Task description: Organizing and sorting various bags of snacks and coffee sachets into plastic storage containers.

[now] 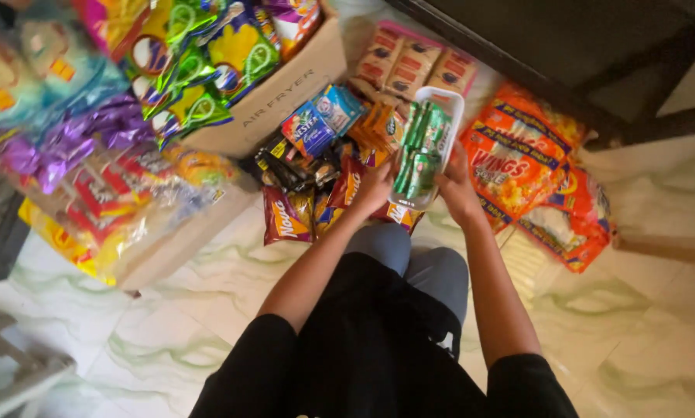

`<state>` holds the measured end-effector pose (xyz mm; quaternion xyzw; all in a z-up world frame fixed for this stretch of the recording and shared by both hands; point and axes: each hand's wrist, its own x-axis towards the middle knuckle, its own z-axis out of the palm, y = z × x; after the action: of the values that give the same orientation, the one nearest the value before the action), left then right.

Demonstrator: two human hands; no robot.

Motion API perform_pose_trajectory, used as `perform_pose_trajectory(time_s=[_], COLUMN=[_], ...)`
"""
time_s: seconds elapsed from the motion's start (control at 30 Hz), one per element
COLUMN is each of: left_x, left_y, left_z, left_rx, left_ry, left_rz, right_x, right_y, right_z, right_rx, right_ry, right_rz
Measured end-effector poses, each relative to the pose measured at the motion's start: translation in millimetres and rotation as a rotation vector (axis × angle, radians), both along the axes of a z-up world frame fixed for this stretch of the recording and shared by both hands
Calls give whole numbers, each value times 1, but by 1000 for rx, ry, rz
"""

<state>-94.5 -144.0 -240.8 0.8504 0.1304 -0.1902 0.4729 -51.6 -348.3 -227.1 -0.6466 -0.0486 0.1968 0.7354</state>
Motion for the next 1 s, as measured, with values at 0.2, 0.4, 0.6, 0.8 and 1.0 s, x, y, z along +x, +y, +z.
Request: perform_pose_trajectory(time_s=[0.2,0.4,0.6,0.8,1.0], left_x=[21,30,29,26,22], left_y=[-61,-68,-82,-78,-79], left_z=[-192,-176,-189,-117,-155], left_rx=[-56,-123,-204,117,83], left_ry=[-386,-277,-201,-448,-315], left_rz=[39,23,92,112,34], right_x=[-24,-29,-24,-2,-7], right_y=[-46,-42,-27,-8,-24], right_z=[-64,-91,-72,-31,-112], right_rx=[-310,-620,-1026,-1376,-1343], right_ry=[-14,-100,-506,-64,-210], right_rz=[-190,-336,-418,30,92])
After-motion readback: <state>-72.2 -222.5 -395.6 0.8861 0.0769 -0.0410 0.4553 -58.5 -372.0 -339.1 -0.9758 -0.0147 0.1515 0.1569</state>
